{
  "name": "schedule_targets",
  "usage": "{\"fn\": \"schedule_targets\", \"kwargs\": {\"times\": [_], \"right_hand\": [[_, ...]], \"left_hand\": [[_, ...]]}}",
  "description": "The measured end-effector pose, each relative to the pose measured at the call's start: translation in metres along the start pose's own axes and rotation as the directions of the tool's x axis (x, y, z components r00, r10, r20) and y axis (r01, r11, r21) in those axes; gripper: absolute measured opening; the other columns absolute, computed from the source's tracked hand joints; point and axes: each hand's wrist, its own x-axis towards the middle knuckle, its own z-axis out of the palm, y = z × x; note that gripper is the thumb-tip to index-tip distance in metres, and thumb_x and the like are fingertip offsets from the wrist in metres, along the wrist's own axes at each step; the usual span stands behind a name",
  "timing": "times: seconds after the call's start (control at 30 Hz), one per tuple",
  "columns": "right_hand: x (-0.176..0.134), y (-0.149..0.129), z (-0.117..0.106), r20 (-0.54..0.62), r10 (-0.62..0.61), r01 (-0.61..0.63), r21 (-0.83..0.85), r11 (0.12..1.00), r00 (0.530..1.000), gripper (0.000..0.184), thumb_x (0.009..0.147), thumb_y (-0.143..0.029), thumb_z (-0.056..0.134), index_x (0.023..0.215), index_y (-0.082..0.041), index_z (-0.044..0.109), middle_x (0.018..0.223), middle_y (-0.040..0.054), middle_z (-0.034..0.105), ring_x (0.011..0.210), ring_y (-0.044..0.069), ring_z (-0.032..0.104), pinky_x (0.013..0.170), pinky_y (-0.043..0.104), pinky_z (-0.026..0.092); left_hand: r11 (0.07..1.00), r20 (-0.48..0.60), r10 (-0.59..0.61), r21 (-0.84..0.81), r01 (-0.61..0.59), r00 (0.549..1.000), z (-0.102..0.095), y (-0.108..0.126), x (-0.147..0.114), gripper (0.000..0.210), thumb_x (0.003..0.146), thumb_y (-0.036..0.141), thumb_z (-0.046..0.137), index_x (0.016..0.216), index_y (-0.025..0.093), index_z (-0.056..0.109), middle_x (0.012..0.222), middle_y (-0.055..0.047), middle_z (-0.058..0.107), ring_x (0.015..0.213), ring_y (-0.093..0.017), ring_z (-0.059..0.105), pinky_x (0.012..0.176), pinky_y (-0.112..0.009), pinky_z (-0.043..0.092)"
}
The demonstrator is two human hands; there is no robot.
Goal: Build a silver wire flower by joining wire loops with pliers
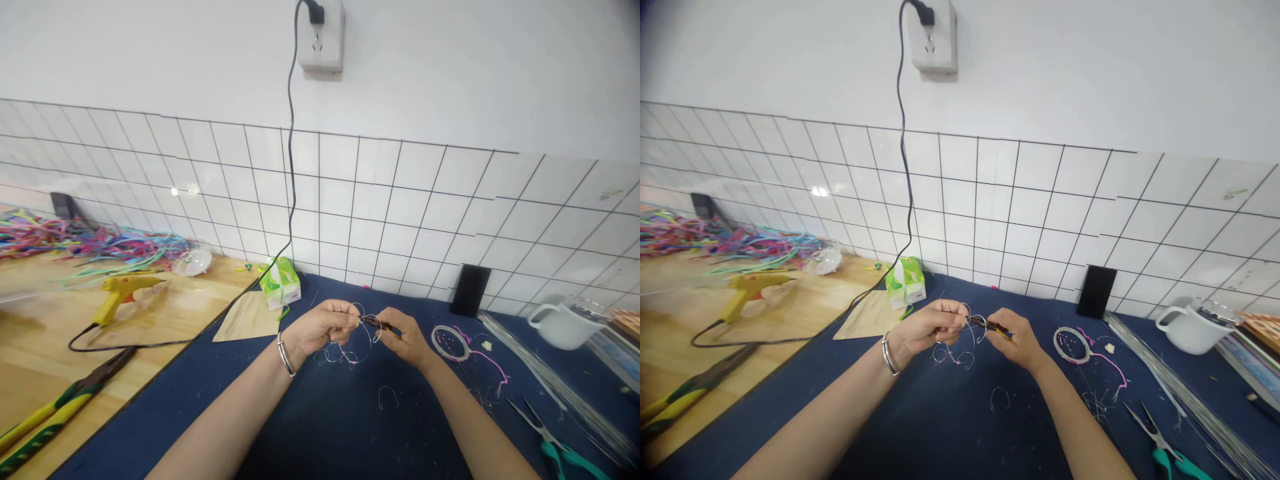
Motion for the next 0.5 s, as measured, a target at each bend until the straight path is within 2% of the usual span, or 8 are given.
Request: {"fn": "schedule_targets", "kwargs": {"times": [0.3,0.5], "right_hand": [[-0.0001,0.0009,-0.0009,-0.001,-0.017,0.017,0.019,1.000,1.000,0.015,0.081,-0.028,0.054,0.092,-0.018,0.058,0.079,0.0040,0.056,0.072,0.014,0.051,0.068,0.028,0.043],[0.0011,0.0003,-0.0009,0.018,0.019,-0.020,0.052,0.998,1.000,0.014,0.082,-0.030,0.053,0.089,-0.019,0.059,0.079,0.0035,0.057,0.073,0.014,0.053,0.069,0.027,0.043]], "left_hand": [[0.997,0.015,-0.033,-0.064,0.034,0.999,-0.0023,-0.0026,0.0023,0.007,0.072,0.017,0.060,0.071,0.011,0.057,0.044,0.006,0.040,0.037,-0.003,0.027,0.043,-0.020,0.023],[0.998,0.009,-0.037,-0.046,0.037,0.999,-0.0028,-0.0037,0.0024,0.008,0.072,0.017,0.061,0.071,0.011,0.057,0.047,0.005,0.043,0.036,-0.003,0.027,0.043,-0.020,0.024]]}}
